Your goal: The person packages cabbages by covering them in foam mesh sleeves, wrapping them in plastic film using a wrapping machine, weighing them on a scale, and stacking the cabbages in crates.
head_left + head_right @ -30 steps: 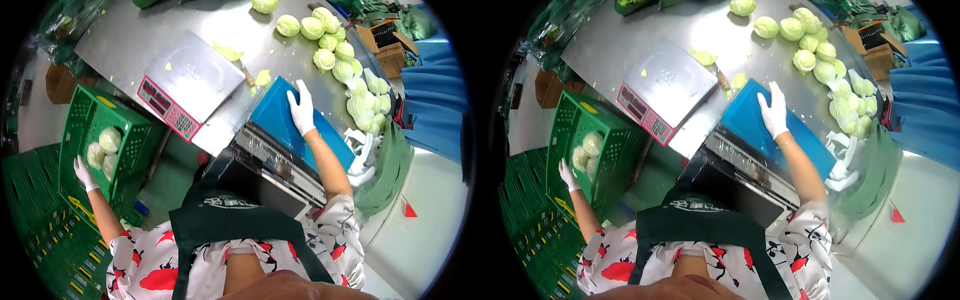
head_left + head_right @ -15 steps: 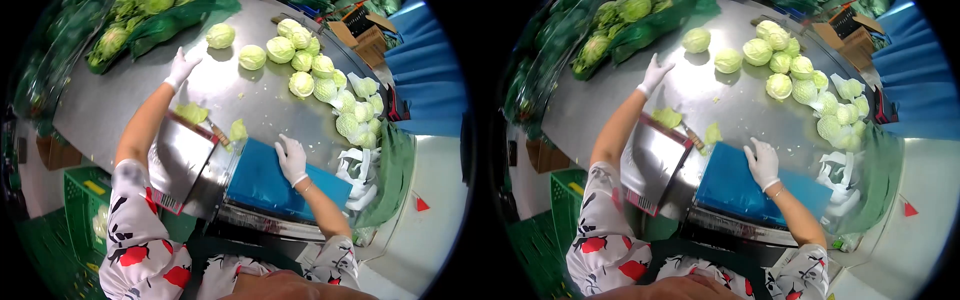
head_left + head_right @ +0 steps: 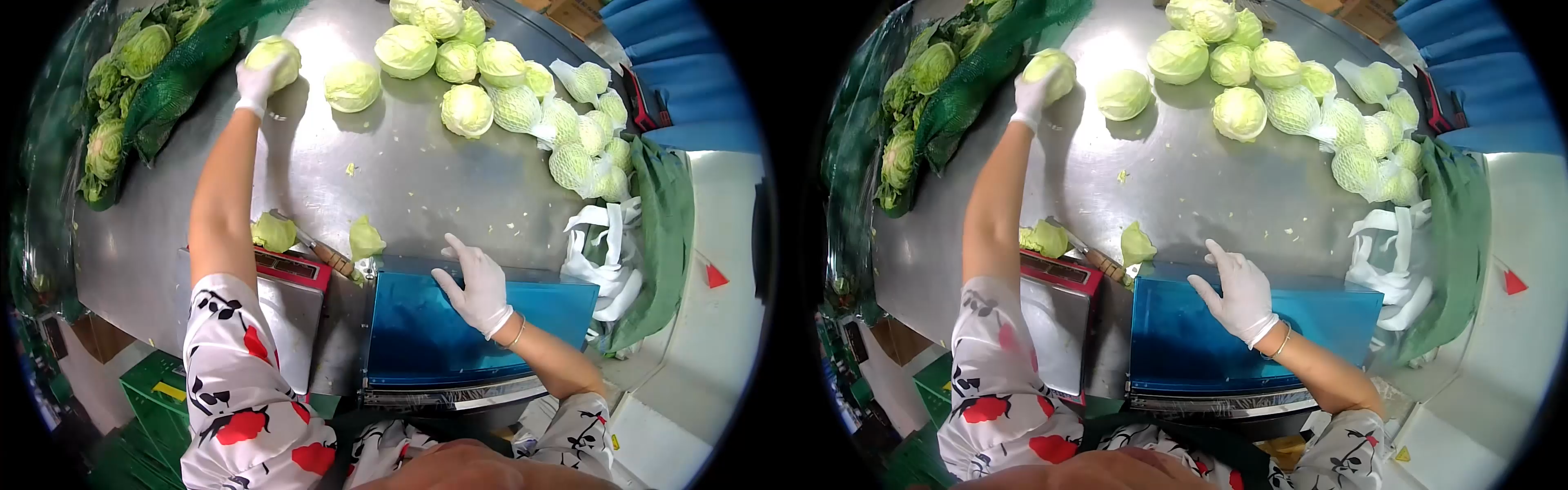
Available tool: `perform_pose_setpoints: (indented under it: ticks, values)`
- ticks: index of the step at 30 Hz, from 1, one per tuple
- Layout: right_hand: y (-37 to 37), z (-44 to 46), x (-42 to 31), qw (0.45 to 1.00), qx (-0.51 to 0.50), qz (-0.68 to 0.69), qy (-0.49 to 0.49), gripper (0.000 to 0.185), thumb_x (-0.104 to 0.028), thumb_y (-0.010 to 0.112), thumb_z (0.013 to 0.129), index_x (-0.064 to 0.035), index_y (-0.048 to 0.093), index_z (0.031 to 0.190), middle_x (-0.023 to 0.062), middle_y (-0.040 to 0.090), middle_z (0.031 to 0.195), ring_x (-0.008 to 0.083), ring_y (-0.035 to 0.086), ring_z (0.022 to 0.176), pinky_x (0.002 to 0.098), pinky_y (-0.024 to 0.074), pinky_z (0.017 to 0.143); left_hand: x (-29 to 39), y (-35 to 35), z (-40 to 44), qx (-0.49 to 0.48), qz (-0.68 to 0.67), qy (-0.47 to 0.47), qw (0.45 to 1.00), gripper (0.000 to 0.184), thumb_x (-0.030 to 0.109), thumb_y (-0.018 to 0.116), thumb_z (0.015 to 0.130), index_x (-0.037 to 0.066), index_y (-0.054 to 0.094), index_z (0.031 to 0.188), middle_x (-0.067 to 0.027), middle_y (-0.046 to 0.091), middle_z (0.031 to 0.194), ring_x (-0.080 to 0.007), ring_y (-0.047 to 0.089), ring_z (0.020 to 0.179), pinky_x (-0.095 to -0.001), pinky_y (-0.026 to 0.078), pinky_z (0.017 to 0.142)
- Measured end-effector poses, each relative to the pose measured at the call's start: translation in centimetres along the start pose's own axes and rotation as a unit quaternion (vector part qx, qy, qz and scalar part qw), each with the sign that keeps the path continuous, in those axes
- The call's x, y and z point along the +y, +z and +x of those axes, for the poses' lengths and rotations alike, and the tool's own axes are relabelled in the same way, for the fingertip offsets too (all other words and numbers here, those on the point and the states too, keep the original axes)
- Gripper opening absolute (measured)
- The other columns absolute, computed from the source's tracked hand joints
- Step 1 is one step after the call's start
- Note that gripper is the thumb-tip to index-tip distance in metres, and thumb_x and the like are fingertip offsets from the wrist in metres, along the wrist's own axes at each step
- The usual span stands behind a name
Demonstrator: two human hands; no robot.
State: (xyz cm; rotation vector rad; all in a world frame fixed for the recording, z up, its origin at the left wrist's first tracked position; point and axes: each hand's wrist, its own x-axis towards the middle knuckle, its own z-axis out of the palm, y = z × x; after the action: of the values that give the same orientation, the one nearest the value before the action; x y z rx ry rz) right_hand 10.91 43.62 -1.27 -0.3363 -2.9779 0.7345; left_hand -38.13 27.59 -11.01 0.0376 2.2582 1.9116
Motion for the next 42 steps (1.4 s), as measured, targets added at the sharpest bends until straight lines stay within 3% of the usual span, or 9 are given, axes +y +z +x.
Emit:
perform_pose_setpoints:
  ticks: [7, 12, 16, 21, 27, 31, 35, 41, 42]
  values:
    - [0.2, -0.5, 0.3, 0.999, 0.034, 0.036, -0.012, 0.050, -0.033, 0.067, 0.093, -0.0060, 0.054, 0.132, 0.0081, 0.069, 0.100, 0.0296, 0.065, 0.090, 0.0393, 0.0526, 0.079, 3.0, -3.5, -12.9, -0.257, -0.457, -0.185, 0.831, 0.076, 0.060, 0.048, 0.095, 0.012, 0.034, 0.152, -0.0162, 0.042, 0.150, -0.0352, 0.047, 0.134, -0.0573, 0.047, 0.101]
    - [-0.6, -1.0, 0.3, 0.941, 0.146, 0.292, 0.086, 0.032, -0.021, 0.062, 0.097, -0.0038, 0.062, 0.124, 0.0141, 0.070, 0.110, 0.0264, 0.067, 0.100, 0.0347, 0.0519, 0.086, 7.8, -0.3, -29.1, -0.358, -0.254, -0.072, 0.896, 0.078, 0.043, 0.061, 0.093, -0.001, 0.032, 0.150, -0.0159, 0.046, 0.148, -0.0286, 0.048, 0.135, -0.0440, 0.040, 0.112]
    - [-2.6, -1.2, 4.0, 0.906, 0.162, 0.383, 0.083, 0.029, -0.020, 0.060, 0.099, -0.0039, 0.064, 0.123, 0.0124, 0.072, 0.110, 0.0162, 0.067, 0.099, 0.0304, 0.0507, 0.087, 11.7, 3.9, -41.4, -0.407, -0.020, 0.184, 0.894, 0.111, 0.031, 0.096, 0.054, 0.001, 0.038, 0.143, -0.0146, 0.055, 0.134, -0.0262, 0.055, 0.124, -0.0407, 0.043, 0.108]
    - [-9.8, -5.2, 14.3, 0.939, 0.323, 0.039, 0.110, 0.025, -0.025, 0.058, 0.095, -0.0091, 0.069, 0.112, 0.0172, 0.071, 0.099, 0.0351, 0.067, 0.093, 0.0436, 0.0527, 0.086, 13.7, 8.2, -51.0, -0.443, 0.164, 0.441, 0.763, 0.100, 0.031, 0.092, 0.057, 0.005, 0.044, 0.141, -0.0197, 0.046, 0.143, -0.0385, 0.046, 0.133, -0.0459, 0.038, 0.112]
    - [-13.5, -6.6, 31.4, 0.963, 0.051, -0.240, 0.114, 0.022, -0.020, 0.061, 0.086, -0.0120, 0.070, 0.105, 0.0125, 0.069, 0.102, 0.0313, 0.062, 0.102, 0.0430, 0.0494, 0.088, 14.2, 10.4, -55.3, -0.438, 0.360, 0.526, 0.634, 0.090, 0.038, 0.083, 0.070, 0.003, 0.041, 0.142, -0.0193, 0.043, 0.145, -0.0386, 0.038, 0.139, -0.0539, 0.027, 0.116]
    - [-10.7, -3.9, 35.3, 0.922, -0.051, -0.384, 0.000, 0.042, -0.021, 0.070, 0.082, -0.0134, 0.065, 0.123, 0.0105, 0.065, 0.109, 0.0301, 0.058, 0.110, 0.0410, 0.0460, 0.094, 17.0, 10.4, -56.3, -0.517, 0.277, 0.405, 0.701, 0.097, 0.045, 0.083, 0.070, 0.002, 0.038, 0.144, -0.0183, 0.043, 0.145, -0.0366, 0.037, 0.140, -0.0537, 0.022, 0.119]
    - [-6.3, -0.9, 39.3, 0.814, -0.154, -0.557, -0.050, 0.026, -0.038, 0.070, 0.083, -0.0195, 0.075, 0.101, 0.0034, 0.068, 0.096, 0.0234, 0.059, 0.103, 0.0377, 0.0440, 0.084, 15.8, 10.8, -56.8, -0.439, 0.338, 0.377, 0.742, 0.090, 0.047, 0.081, 0.072, 0.005, 0.044, 0.143, -0.0160, 0.045, 0.143, -0.0348, 0.042, 0.135, -0.0486, 0.031, 0.112]
    - [-17.6, -1.6, 26.8, 0.908, 0.287, -0.303, -0.046, 0.023, -0.014, 0.062, 0.090, -0.0030, 0.065, 0.110, 0.0096, 0.067, 0.100, 0.0214, 0.065, 0.081, 0.0340, 0.0525, 0.075, 16.6, 10.0, -57.0, -0.360, 0.215, 0.373, 0.828, 0.067, 0.026, 0.077, 0.077, 0.002, 0.054, 0.135, -0.0170, 0.058, 0.132, -0.0344, 0.053, 0.125, -0.0437, 0.040, 0.107]
    - [-21.5, -3.0, 21.9, 0.923, 0.384, -0.038, -0.004, 0.023, -0.017, 0.059, 0.096, -0.0025, 0.063, 0.113, 0.0084, 0.067, 0.103, 0.0199, 0.066, 0.087, 0.0329, 0.0529, 0.078, 16.6, 9.6, -56.9, -0.328, 0.188, 0.379, 0.844, 0.061, 0.020, 0.075, 0.078, 0.001, 0.055, 0.133, -0.0170, 0.060, 0.130, -0.0341, 0.055, 0.123, -0.0431, 0.042, 0.106]
